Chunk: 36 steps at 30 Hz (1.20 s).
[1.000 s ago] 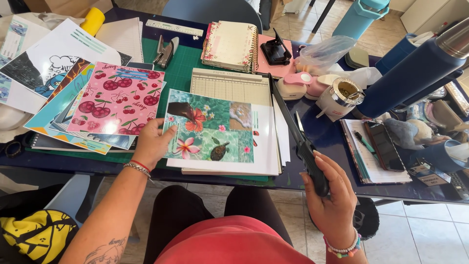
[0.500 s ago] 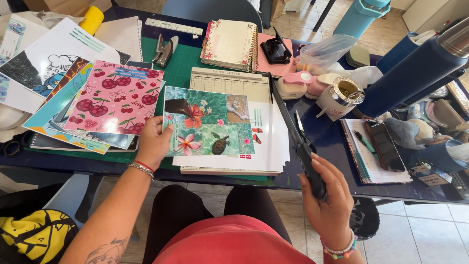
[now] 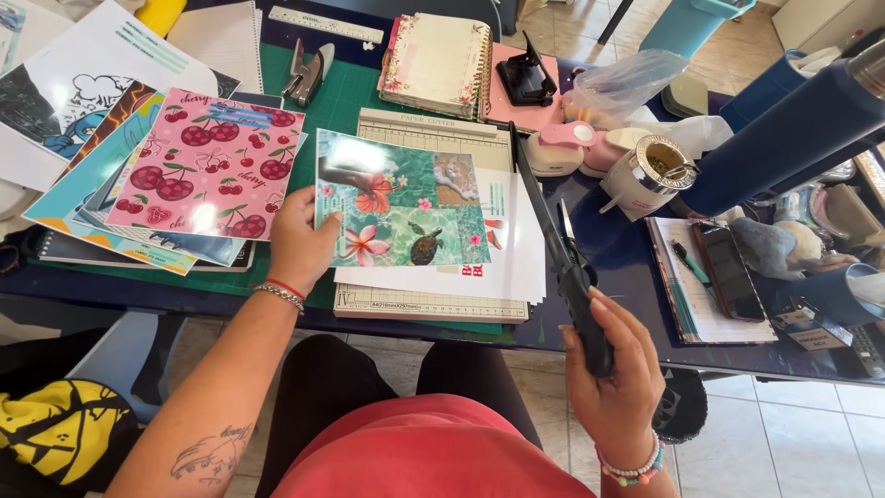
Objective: The person uses a paper cutter to trim printed sheets of paper on a green cutting mat. They align the paper under the cutter's guide, press down the handle to slice, and then remove the cut pieces. The person handles multiple sheets with different designs, including one with cherries and another with a turtle.
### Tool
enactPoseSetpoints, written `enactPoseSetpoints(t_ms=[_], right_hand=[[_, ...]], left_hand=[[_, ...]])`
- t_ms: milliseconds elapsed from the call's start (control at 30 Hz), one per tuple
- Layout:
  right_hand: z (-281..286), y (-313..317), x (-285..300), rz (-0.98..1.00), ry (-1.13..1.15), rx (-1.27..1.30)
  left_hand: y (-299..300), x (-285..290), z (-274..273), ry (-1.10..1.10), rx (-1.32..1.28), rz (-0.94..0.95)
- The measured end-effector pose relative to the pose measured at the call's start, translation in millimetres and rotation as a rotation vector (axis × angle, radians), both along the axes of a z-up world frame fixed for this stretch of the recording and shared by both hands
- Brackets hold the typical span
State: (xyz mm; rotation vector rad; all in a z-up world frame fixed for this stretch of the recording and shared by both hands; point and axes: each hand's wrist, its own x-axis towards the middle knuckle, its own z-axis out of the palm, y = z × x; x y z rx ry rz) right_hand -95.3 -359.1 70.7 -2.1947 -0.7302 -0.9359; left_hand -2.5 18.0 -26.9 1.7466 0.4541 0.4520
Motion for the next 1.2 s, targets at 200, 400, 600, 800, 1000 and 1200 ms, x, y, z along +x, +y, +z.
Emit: enactPoseSetpoints(t_ms=[200,400,600,800,1000,1200], right_hand=[[-12,-7,3,-0.129,0.08,0.012],[-20,-5,5,-0.071,0.167,0.088],[-45,2,18,0.038,0.229,0.287],[-85,7,45,-0.001,0.724,0.157],[-89,17,57,0.054,0.537,-0.426],[-102,17,60,0.003,0.455,-0.464]], left_hand=[[-2,0,-9,-0.002,0.02,-0.012],[-1,-5,-8,-0.098,-0.199,-0.041],[-18,-8,15,-0.095,-0.319,-0.141],[-25,-3,-8,-0.099,-0.088,-0.189],[-20,2,-35,-0.157,0.511,-0.129],[-15,-18,-38,-0.029,0.317,-0.201]])
